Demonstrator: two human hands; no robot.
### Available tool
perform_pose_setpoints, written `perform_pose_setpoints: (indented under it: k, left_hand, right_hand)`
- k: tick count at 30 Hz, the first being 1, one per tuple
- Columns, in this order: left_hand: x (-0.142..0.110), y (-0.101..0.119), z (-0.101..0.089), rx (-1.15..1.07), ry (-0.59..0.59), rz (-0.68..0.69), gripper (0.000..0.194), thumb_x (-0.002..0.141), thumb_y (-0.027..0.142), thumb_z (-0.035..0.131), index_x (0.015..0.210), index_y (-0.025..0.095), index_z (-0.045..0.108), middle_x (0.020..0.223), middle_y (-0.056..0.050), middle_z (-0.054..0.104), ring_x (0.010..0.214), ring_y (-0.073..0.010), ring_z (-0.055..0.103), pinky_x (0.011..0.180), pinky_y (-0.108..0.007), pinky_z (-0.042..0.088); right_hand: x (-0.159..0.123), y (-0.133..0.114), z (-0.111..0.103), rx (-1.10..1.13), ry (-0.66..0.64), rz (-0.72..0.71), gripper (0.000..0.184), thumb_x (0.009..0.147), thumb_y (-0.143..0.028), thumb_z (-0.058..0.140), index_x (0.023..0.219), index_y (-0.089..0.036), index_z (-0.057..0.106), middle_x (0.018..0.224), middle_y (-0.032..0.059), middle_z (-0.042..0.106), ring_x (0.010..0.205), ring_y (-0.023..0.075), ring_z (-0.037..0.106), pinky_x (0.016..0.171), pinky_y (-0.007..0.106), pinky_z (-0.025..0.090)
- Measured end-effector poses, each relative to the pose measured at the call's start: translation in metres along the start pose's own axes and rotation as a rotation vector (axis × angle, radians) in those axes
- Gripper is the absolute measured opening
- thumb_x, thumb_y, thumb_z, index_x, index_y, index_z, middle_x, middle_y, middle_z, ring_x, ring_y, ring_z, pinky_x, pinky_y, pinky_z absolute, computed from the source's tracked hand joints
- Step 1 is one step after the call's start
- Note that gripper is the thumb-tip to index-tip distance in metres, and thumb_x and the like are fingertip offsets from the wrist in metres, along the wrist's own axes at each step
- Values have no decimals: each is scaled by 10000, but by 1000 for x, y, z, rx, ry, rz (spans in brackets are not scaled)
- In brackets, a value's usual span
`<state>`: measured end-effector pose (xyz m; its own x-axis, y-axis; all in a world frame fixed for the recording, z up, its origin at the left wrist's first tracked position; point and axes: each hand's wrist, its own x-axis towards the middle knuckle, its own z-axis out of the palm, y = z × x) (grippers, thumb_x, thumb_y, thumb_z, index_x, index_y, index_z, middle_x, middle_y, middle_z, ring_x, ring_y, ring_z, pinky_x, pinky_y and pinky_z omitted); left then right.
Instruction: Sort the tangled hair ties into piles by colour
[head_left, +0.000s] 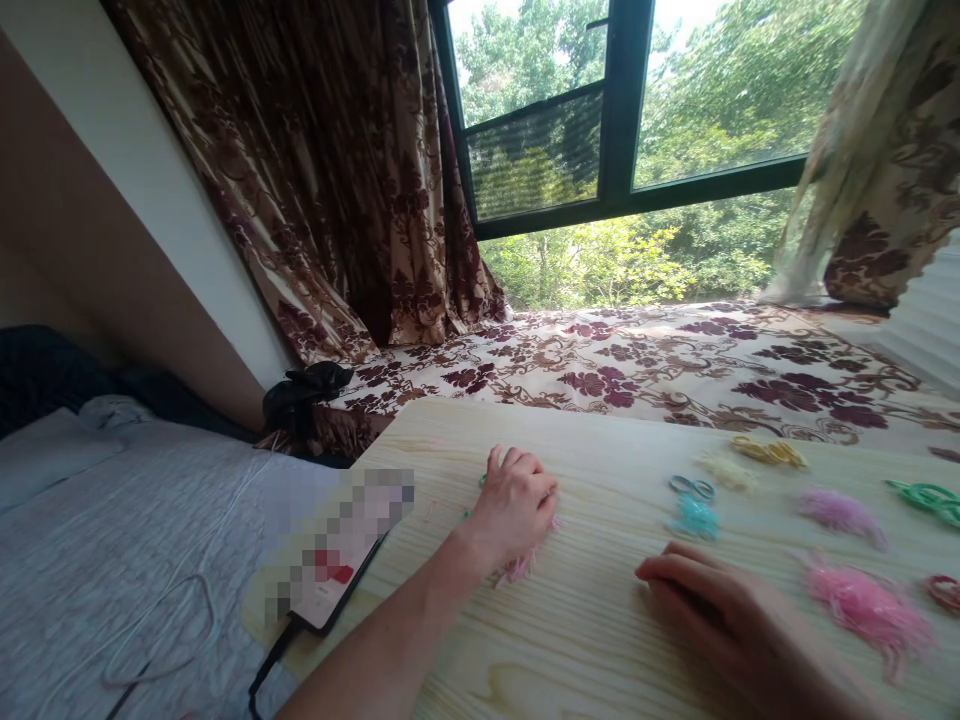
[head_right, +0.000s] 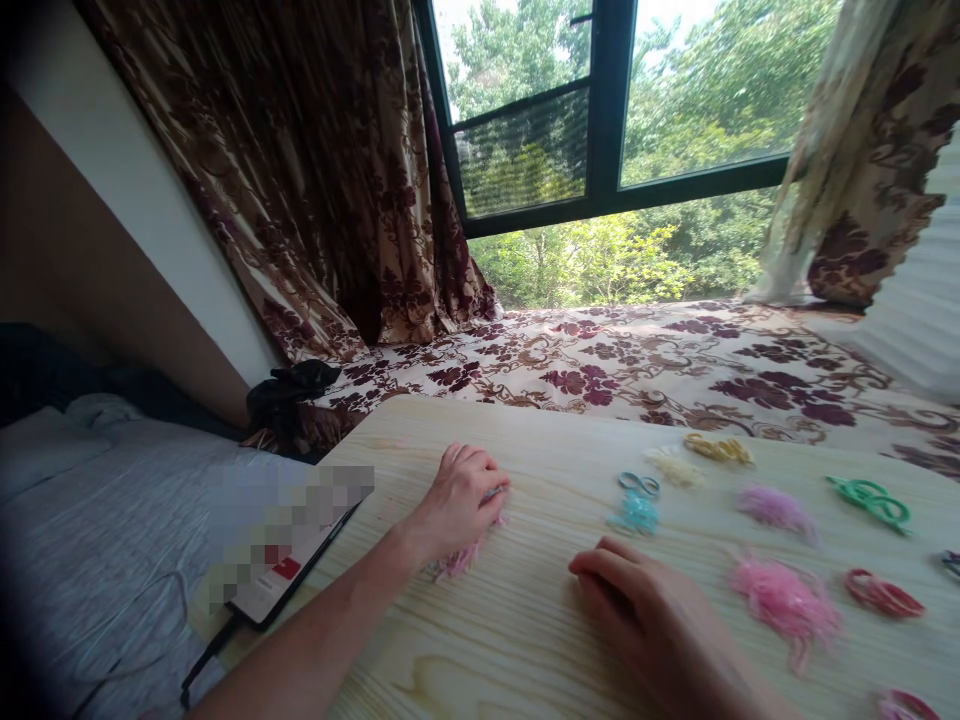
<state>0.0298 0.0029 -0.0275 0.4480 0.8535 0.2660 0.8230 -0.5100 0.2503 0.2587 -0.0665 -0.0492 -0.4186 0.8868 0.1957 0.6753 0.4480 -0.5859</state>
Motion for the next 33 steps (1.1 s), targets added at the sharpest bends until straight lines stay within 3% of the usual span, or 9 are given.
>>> perform_pose_setpoints:
  k: [20, 29, 33]
  left_hand:
    - [6, 1, 8, 61, 51, -1, 173, 827, 149, 546, 695, 187, 651, 813, -58, 647, 960, -227, 528, 1050, -491, 278]
    - [4, -1, 2, -22, 60, -15, 152, 819, 122, 519, 712, 189, 604, 831, -38, 650, 956, -202, 547, 1036, -449, 312]
    - [2, 6, -2, -210, 83, -47, 121, 798, 141, 557, 696, 194, 595, 794, -11, 655, 913, -179, 576, 975, -375, 386]
  right_hand:
    - [1, -10, -4, 4, -8, 33, 308, 941, -363, 412, 839, -228, 670, 796, 45, 665, 709, 176, 642, 636, 270, 490]
    - [1, -13, -6, 16, -5, 28, 298, 938, -353, 425, 837, -236, 680, 789, 40, 671, 695, 170, 643, 623, 259, 486]
    - [-1, -11, -3, 33, 19, 26, 291, 931, -348, 429, 849, -237, 685, 788, 38, 675, 691, 169, 642, 624, 260, 487]
